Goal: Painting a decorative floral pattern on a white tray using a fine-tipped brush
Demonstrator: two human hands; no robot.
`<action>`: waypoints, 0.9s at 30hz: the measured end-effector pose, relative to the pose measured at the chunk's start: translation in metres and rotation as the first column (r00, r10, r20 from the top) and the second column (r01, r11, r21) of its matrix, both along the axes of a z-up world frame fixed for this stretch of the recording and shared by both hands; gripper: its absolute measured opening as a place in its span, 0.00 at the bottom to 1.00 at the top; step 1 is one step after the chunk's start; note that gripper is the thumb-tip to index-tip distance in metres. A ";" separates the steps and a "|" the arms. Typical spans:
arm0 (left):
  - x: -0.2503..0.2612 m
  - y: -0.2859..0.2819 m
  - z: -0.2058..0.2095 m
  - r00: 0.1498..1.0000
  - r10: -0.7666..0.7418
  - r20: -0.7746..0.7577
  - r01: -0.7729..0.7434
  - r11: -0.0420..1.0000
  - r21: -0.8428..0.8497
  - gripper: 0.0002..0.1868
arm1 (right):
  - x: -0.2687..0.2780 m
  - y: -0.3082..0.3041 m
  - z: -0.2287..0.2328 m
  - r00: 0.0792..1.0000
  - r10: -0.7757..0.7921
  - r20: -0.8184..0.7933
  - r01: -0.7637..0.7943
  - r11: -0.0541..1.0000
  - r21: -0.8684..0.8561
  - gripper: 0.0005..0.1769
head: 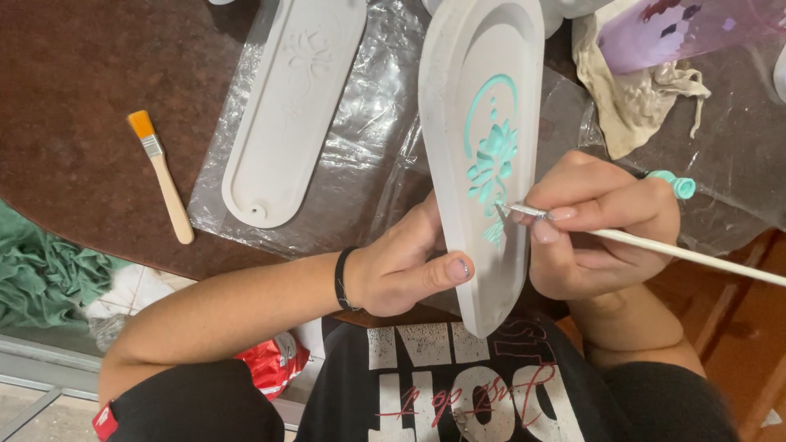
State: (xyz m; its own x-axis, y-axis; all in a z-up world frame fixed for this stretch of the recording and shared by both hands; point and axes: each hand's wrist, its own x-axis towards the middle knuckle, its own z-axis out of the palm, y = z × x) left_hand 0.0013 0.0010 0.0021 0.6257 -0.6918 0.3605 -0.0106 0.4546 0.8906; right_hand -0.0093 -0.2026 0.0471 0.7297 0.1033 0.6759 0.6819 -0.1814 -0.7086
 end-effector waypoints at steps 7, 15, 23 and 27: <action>0.000 0.000 0.000 1.000 0.000 -0.005 0.000 1.000 0.008 0.33 | -0.002 -0.001 0.003 1.000 0.003 -0.031 -0.004 1.000 -0.029 0.09; 0.000 0.000 0.000 1.000 0.001 0.003 -0.001 1.000 0.001 0.33 | 0.001 -0.004 0.002 1.000 0.018 -0.003 -0.018 0.998 -0.056 0.08; 0.000 -0.001 0.003 1.000 -0.001 -0.020 0.001 1.000 0.002 0.32 | -0.002 -0.002 0.003 1.000 -0.016 -0.017 0.015 0.998 -0.053 0.08; 0.001 0.000 0.002 1.000 -0.002 -0.007 0.002 1.000 0.010 0.31 | -0.001 0.002 0.003 1.000 -0.019 0.013 0.020 0.999 -0.027 0.07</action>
State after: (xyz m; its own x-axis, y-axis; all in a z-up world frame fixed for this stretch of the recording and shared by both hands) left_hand 0.0020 0.0006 0.0041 0.6270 -0.6965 0.3490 -0.0031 0.4457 0.8952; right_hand -0.0104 -0.2010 0.0499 0.7231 0.1072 0.6823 0.6870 -0.2135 -0.6946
